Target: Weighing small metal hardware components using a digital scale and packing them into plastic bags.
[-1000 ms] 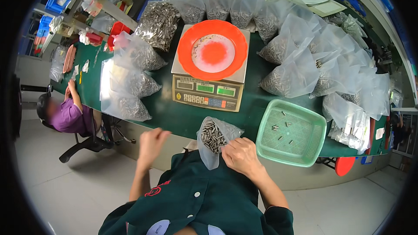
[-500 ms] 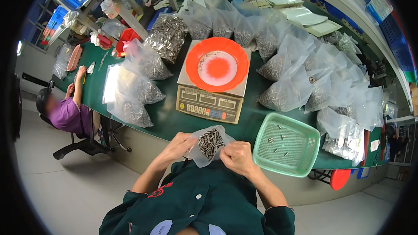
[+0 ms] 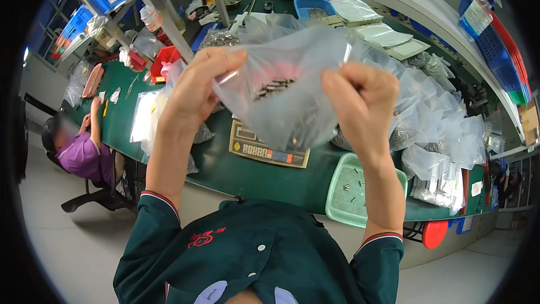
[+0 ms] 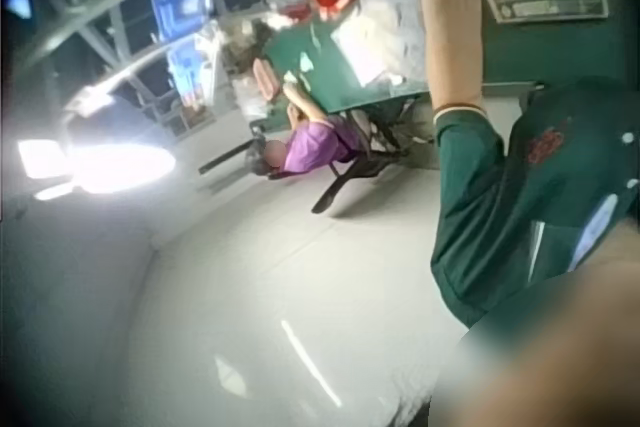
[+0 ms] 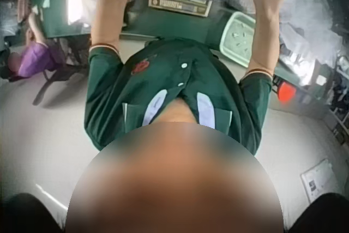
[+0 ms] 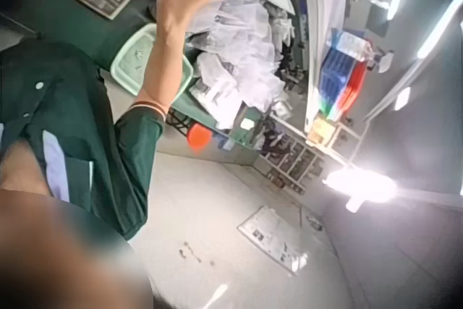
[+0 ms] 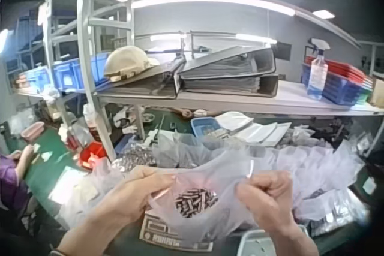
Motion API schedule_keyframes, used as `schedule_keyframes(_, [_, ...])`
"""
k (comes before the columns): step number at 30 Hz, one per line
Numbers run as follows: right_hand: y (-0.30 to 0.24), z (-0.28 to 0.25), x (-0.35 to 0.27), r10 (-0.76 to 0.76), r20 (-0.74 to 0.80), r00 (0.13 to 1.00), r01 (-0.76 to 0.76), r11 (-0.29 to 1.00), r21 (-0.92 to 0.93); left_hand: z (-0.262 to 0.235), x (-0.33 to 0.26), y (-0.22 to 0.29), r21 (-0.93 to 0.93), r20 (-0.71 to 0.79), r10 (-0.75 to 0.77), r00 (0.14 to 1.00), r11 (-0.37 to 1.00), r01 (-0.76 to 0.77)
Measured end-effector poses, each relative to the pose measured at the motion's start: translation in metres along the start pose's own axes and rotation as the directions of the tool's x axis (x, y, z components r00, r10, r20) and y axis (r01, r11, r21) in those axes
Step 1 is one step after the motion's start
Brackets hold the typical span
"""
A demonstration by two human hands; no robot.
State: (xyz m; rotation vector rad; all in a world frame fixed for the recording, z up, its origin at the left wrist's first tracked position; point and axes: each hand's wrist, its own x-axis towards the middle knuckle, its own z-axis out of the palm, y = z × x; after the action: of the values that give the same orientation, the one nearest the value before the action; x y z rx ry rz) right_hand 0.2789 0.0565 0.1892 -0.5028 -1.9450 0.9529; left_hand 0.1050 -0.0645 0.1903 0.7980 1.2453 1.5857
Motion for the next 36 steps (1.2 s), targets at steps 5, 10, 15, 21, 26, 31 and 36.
schedule_keyframes(5, [0.053,0.031,0.036,-0.041,-0.045,0.998,0.043,0.998,0.041,-0.024,0.052,-0.015,0.139,0.007,0.076,0.997,0.987,-0.077])
schedule_keyframes(10, [0.096,0.059,0.045,-0.013,0.004,1.000,0.014,1.000,-0.016,-0.052,0.093,-0.045,0.177,-0.101,0.092,0.991,0.982,-0.073])
schedule_keyframes(15, [0.142,0.079,0.040,0.023,0.056,0.998,-0.016,0.992,-0.123,-0.069,0.116,-0.080,0.253,-0.203,-0.015,0.979,0.965,0.067])
schedule_keyframes(21, [0.151,0.088,0.035,0.040,0.101,0.994,-0.018,0.977,-0.210,-0.082,0.118,-0.100,0.307,-0.167,-0.030,0.986,0.948,0.081])
schedule_keyframes(26, [0.128,0.080,0.046,0.077,0.419,0.905,0.107,0.911,-0.398,-0.090,0.127,-0.092,0.578,-0.070,-0.040,0.997,0.812,0.073])
schedule_keyframes(31, [0.115,0.071,0.051,0.059,0.556,0.829,0.266,0.833,-0.485,-0.090,0.139,-0.093,0.760,-0.022,0.012,1.000,0.650,0.009])
schedule_keyframes(36, [0.111,0.068,0.056,0.090,0.570,0.817,0.277,0.805,-0.524,-0.080,0.145,-0.085,0.876,-0.076,0.011,0.997,0.478,0.062])
